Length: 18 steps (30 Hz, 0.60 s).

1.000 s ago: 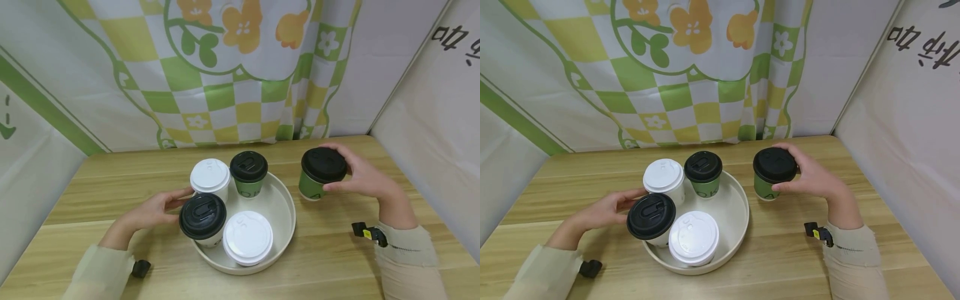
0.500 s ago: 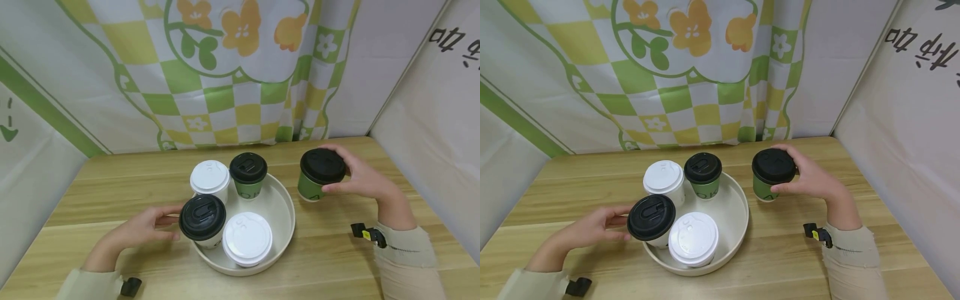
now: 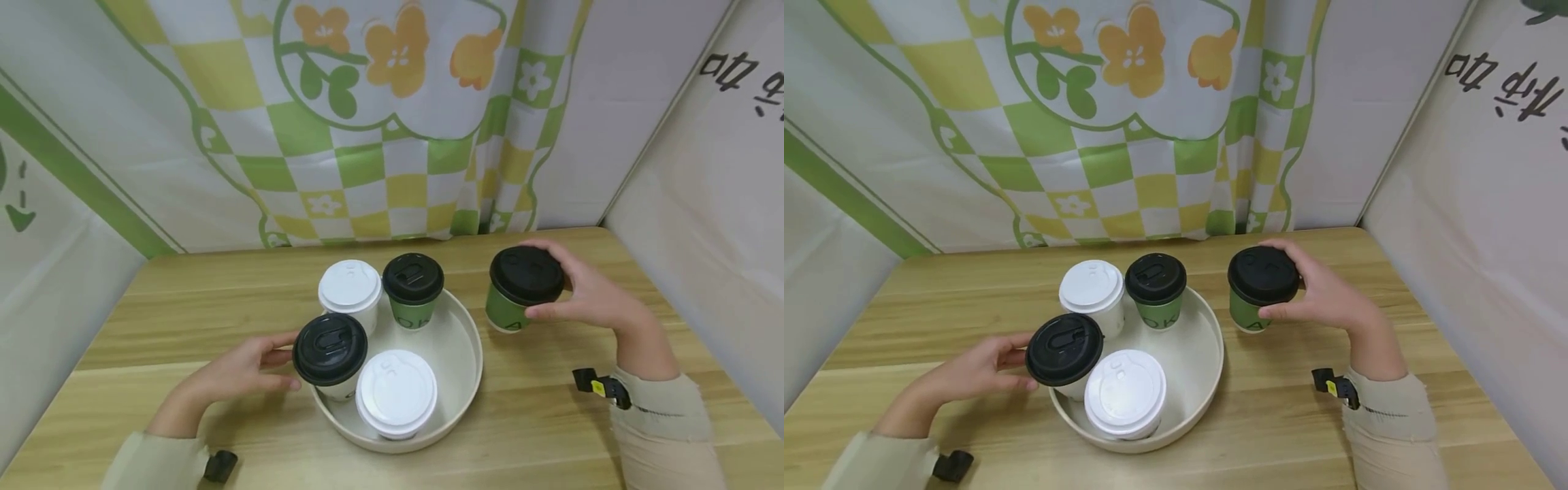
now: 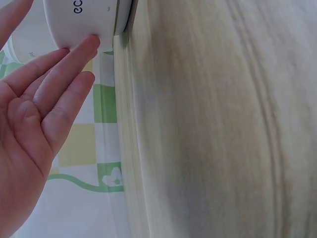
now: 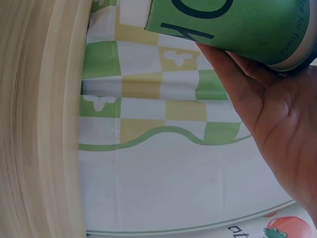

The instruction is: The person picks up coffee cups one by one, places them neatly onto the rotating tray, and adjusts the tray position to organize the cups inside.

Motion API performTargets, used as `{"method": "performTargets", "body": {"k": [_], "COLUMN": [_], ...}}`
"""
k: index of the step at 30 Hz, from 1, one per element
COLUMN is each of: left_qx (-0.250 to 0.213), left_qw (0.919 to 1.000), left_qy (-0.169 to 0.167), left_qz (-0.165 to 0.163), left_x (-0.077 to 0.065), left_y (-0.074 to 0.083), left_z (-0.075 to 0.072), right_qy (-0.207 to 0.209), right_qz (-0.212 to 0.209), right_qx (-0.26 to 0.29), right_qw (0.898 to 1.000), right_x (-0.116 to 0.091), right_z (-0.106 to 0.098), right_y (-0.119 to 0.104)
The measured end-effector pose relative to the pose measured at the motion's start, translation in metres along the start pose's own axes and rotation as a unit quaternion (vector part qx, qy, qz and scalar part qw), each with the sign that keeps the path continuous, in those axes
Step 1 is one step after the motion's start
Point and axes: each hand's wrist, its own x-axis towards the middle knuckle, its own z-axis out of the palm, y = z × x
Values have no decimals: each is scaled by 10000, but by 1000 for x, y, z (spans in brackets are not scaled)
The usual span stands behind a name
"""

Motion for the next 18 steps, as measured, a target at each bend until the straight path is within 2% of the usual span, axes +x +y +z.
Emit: {"method": "performTargets", "body": {"k": [9,18], "left_qx": [-10,-103], "left_qw": [9999,9999], "left_qy": [-81,-27], "left_qz": [-64,47], "left_x": [7,13], "left_y": [-4,-7], "left_z": [-2,-3], "right_qy": [43,1], "right_qz": [-105,-179], "right_qx": [46,40], "right_qw": [9999,9998], "right_x": [-2,0], "right_z": [0,-1], "right_y": [-3,-4]}}
